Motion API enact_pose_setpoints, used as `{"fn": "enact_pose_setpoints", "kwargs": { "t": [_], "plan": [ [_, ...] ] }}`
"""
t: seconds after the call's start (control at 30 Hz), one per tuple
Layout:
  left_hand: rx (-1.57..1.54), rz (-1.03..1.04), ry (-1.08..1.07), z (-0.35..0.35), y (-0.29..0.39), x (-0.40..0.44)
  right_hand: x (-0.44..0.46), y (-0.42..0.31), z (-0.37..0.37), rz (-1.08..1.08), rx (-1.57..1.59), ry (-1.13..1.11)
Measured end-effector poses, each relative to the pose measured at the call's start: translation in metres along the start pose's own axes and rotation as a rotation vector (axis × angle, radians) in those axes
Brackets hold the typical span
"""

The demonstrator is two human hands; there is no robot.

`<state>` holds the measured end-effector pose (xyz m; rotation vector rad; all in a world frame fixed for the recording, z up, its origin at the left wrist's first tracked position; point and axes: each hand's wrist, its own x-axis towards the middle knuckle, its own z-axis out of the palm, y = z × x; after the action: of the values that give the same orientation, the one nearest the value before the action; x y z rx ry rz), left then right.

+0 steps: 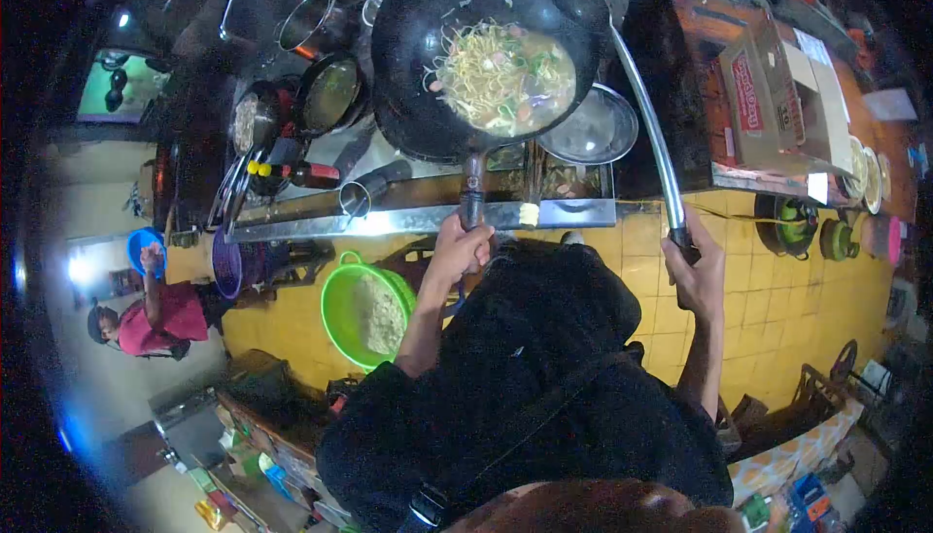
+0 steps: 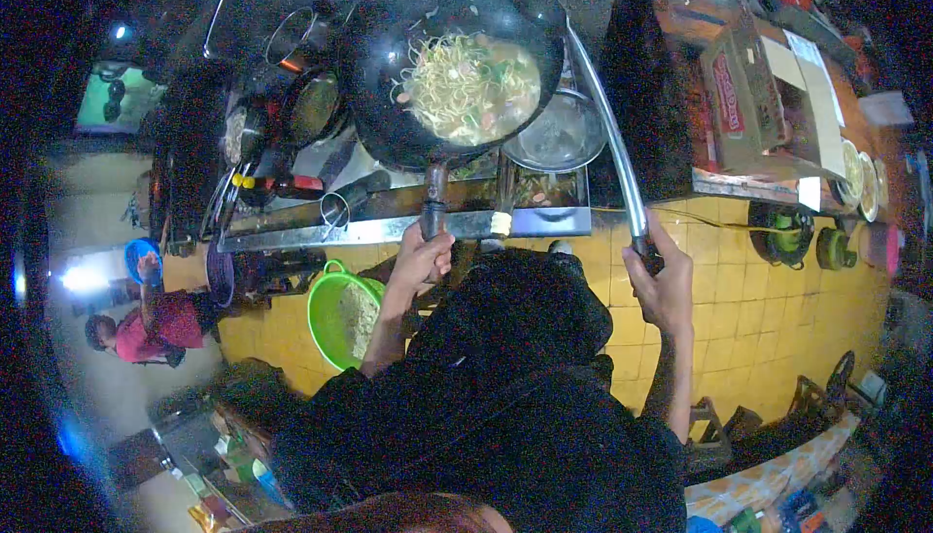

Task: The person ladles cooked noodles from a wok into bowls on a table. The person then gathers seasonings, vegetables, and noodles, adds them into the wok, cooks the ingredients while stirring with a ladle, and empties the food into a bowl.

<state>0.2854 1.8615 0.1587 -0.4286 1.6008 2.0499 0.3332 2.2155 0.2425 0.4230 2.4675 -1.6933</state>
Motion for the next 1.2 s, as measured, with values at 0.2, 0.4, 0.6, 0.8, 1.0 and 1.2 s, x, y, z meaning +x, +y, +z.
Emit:
{"fn": "enact_pose_setpoints", "kwargs": {
  "t": [0.2, 0.4, 0.6, 0.8, 1.0, 1.2],
  "plan": [
    [0.055, -0.015, 0.051, -0.006, -0.011, 0.017, -0.006, 0.011, 0.000, 0.008, 0.040, 0.036],
    [0.054, 0.028, 0.109, -0.002, -0.014, 0.026, -0.007, 0.023, -0.002, -0.008, 0.094, 0.044],
    [0.090, 0.057, 0.122, 0.000, -0.018, 0.031, -0.007, 0.021, -0.005, -0.020, 0.056, 0.034],
    [0.167, 0.071, 0.137, 0.000, -0.019, 0.035, -0.007, 0.026, -0.006, -0.013, 0.093, 0.028],
    [0.221, 0.128, 0.117, 0.010, -0.023, 0.049, -0.002, 0.041, -0.018, -0.026, 0.101, 0.046],
    [0.182, 0.161, 0.135, 0.011, -0.029, 0.053, -0.001, 0.045, -0.020, 0.001, 0.081, 0.061]
  ]
}}
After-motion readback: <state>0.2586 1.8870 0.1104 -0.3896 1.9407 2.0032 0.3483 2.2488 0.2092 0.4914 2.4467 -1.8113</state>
